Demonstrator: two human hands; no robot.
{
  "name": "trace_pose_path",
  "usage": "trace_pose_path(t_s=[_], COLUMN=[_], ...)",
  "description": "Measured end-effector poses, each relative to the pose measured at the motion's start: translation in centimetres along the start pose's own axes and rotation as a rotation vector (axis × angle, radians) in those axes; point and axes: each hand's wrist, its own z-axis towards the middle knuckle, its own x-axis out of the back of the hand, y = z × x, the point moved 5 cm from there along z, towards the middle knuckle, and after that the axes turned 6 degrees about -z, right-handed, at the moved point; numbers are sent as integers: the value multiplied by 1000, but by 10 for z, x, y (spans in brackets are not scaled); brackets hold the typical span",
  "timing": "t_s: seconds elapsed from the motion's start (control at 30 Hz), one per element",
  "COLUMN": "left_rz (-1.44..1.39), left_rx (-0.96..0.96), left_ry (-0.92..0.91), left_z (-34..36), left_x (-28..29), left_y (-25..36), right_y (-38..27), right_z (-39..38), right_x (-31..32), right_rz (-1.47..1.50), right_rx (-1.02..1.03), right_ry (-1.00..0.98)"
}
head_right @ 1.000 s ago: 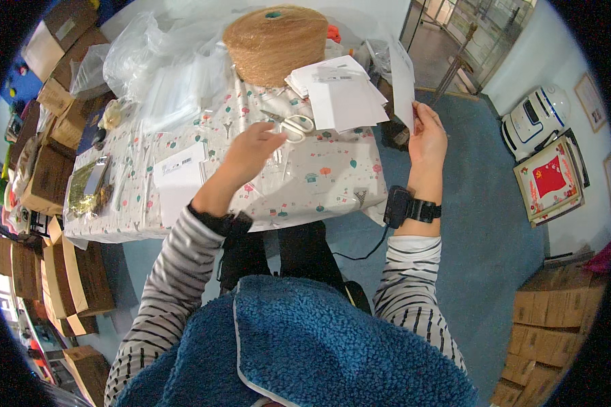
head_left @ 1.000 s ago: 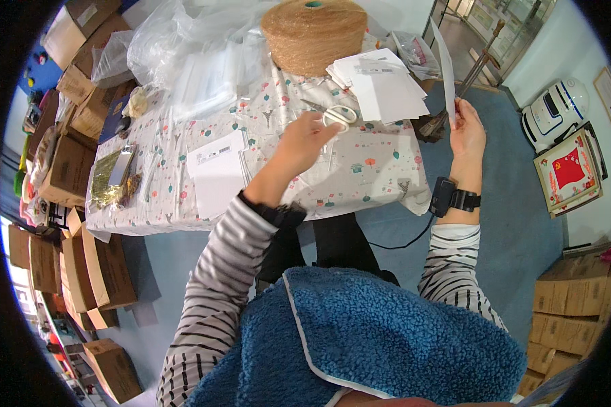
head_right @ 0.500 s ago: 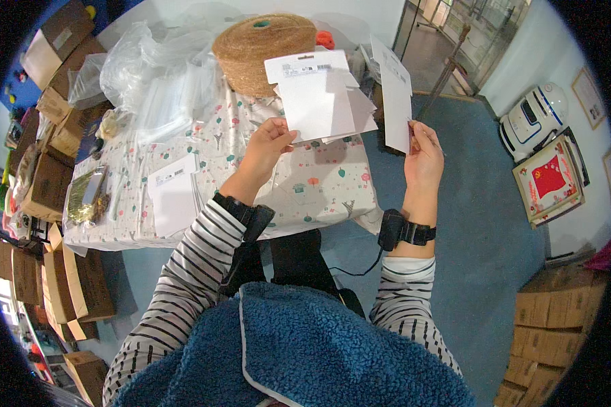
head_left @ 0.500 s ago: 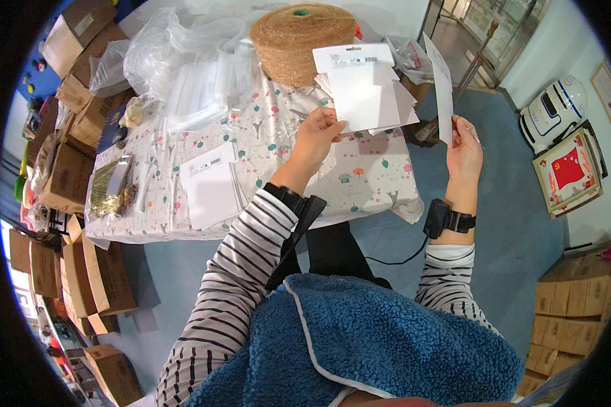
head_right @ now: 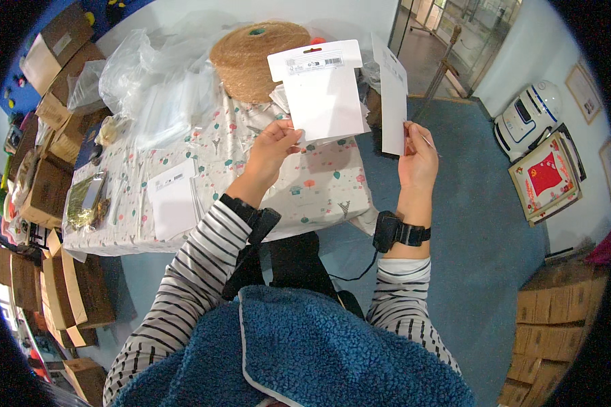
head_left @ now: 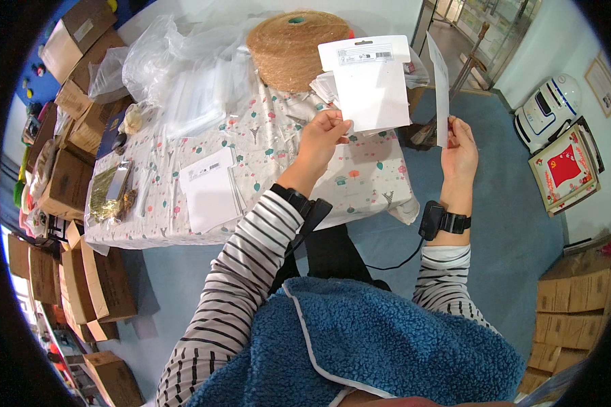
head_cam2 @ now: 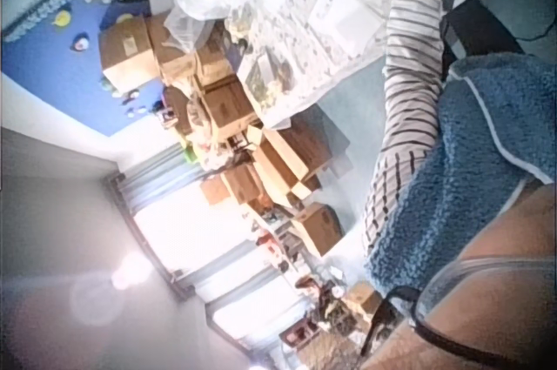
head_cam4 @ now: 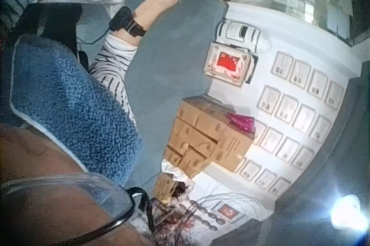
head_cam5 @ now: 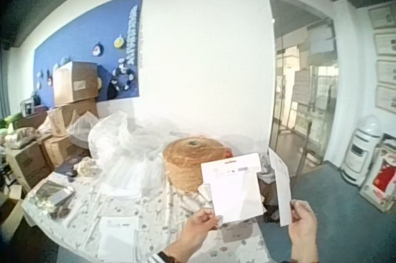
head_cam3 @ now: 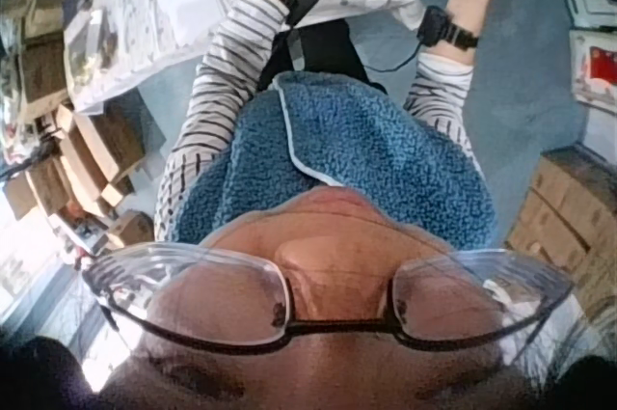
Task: The person repeatedly picks up white envelopes from a table, uses a needle and thread to sew along the top edge, and places the finished envelopes into a growing stack. The task is performed one at a time in a repetitive cycle.
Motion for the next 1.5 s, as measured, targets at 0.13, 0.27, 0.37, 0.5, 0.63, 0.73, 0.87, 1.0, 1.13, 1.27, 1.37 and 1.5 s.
trace_pose_path(t_s=[0.13,0.27,0.37,0.5,0.63,0.73,0.87,1.0,1.13,1.27,1.37,1.5], left_rz=[112,137,197,507,1005,1488,1479,1492,1472,1372,1257,1100], left_rx=[90,138,107,-142,-259,-233,249,251,210,258,304,359], left_ry=[109,184,230,241,330,645,919,975,948,974,969,898], left_z=[19,28,19,-6,-61,-119,-173,-184,-178,-175,-173,-172], left_x=[-6,-11,-12,12,76,136,200,210,217,237,259,279], left_y=[-7,-9,-8,15,55,93,108,104,105,109,111,111], right_y=[-1,5,14,30,48,61,66,49,56,63,75,58], right_z=[3,5,10,27,53,71,77,67,46,25,19,-5], right_x=[0,-8,-21,-40,-58,-58,-53,-60,-79,-96,-98,-99], right_rz=[-14,-67,-279,-760,-966,-1091,-1199,-1340,-1057,-1041,-1041,-1254], right_rx=[-10,2,43,128,227,225,255,485,332,313,208,508], right_ry=[8,5,-34,-104,-171,-167,-190,-71,-177,-229,-184,-153])
